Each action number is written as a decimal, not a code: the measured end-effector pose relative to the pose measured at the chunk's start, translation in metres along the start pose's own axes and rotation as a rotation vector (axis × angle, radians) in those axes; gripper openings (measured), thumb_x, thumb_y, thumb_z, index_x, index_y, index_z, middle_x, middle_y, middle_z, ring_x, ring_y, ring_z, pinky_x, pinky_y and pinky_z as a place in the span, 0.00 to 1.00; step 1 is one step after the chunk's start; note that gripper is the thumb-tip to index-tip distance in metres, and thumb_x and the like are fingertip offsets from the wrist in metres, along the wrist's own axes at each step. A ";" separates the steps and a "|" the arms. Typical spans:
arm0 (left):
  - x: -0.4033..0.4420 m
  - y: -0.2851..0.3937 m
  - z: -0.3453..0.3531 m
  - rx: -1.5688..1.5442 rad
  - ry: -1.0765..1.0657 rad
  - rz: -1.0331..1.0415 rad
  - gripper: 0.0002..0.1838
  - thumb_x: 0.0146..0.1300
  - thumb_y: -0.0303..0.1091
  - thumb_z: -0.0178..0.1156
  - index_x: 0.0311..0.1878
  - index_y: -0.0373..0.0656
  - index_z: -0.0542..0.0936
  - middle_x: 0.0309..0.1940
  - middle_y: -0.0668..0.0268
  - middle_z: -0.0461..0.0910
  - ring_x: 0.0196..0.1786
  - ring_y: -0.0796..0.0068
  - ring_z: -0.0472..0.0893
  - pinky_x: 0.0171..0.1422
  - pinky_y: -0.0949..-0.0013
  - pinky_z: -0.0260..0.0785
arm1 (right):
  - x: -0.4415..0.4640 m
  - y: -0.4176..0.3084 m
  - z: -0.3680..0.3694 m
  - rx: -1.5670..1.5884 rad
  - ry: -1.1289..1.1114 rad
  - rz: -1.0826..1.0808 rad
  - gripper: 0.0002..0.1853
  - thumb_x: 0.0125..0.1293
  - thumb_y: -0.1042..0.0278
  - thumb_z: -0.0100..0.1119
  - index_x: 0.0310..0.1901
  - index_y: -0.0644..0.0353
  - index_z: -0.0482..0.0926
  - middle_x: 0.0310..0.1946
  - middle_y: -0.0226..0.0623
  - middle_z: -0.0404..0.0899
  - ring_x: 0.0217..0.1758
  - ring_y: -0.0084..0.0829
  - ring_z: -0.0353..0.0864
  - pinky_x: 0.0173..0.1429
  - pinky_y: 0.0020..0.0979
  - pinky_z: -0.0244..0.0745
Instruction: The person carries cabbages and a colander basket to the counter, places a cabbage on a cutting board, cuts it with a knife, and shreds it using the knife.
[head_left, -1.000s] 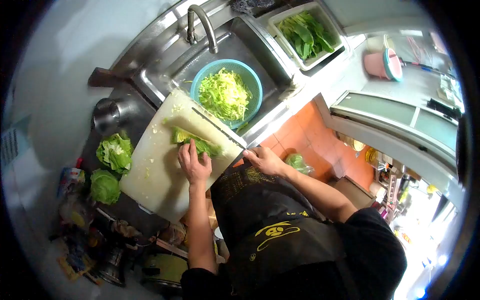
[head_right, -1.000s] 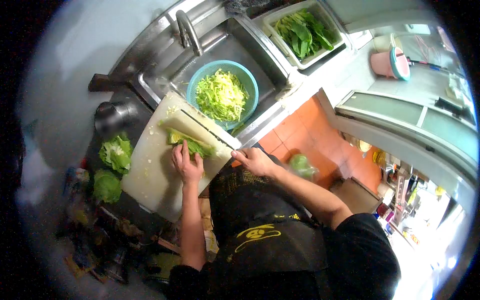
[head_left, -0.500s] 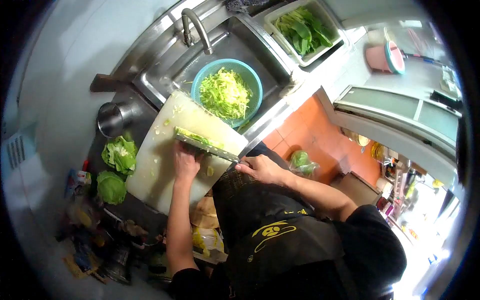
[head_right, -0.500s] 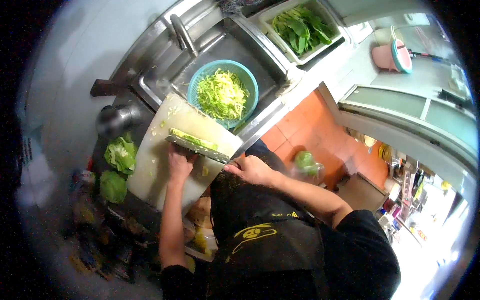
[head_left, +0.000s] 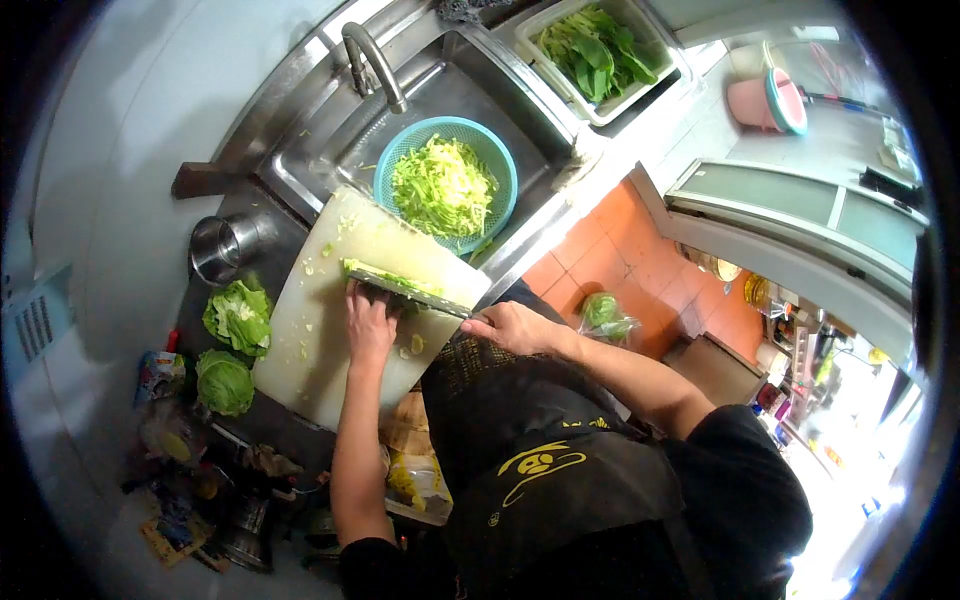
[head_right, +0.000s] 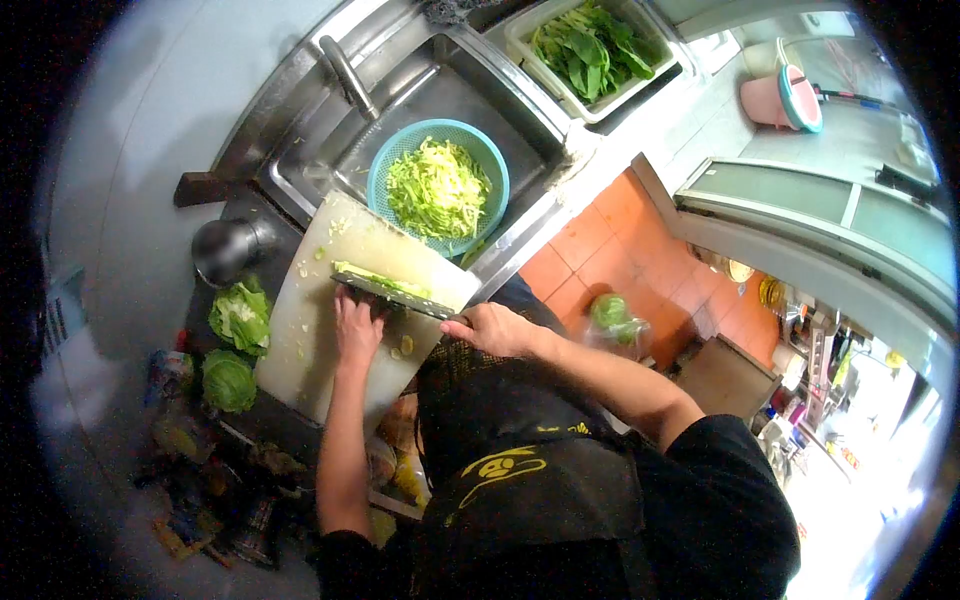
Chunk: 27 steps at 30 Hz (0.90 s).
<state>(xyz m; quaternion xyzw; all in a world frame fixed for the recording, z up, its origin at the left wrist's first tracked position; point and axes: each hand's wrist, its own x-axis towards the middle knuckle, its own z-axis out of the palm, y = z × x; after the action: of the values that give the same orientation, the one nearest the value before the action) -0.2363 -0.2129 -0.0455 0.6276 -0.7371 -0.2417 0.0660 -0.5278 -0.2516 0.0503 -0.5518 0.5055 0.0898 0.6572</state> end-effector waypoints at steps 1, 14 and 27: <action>0.000 -0.002 0.003 0.007 0.008 0.002 0.31 0.53 0.30 0.75 0.61 0.44 0.76 0.67 0.40 0.67 0.73 0.34 0.64 0.75 0.42 0.64 | 0.003 0.003 0.001 -0.007 0.008 -0.002 0.34 0.77 0.35 0.49 0.41 0.66 0.85 0.31 0.60 0.82 0.41 0.57 0.84 0.48 0.49 0.78; -0.002 -0.001 0.004 0.053 -0.003 -0.032 0.27 0.59 0.36 0.73 0.61 0.44 0.76 0.64 0.45 0.69 0.72 0.35 0.66 0.73 0.43 0.67 | 0.054 0.045 0.029 0.031 0.122 -0.120 0.32 0.78 0.38 0.49 0.40 0.66 0.80 0.29 0.55 0.80 0.37 0.55 0.81 0.45 0.49 0.75; -0.007 -0.010 0.016 0.033 0.080 0.001 0.27 0.53 0.29 0.73 0.57 0.42 0.78 0.62 0.46 0.71 0.71 0.37 0.68 0.72 0.45 0.68 | 0.002 0.024 0.030 -0.008 0.084 -0.034 0.32 0.78 0.36 0.49 0.41 0.64 0.84 0.31 0.56 0.83 0.41 0.57 0.84 0.49 0.49 0.78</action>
<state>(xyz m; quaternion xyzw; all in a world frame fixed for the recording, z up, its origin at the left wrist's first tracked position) -0.2326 -0.2028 -0.0623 0.6372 -0.7383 -0.2042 0.0851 -0.5259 -0.2190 0.0298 -0.5663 0.5228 0.0575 0.6346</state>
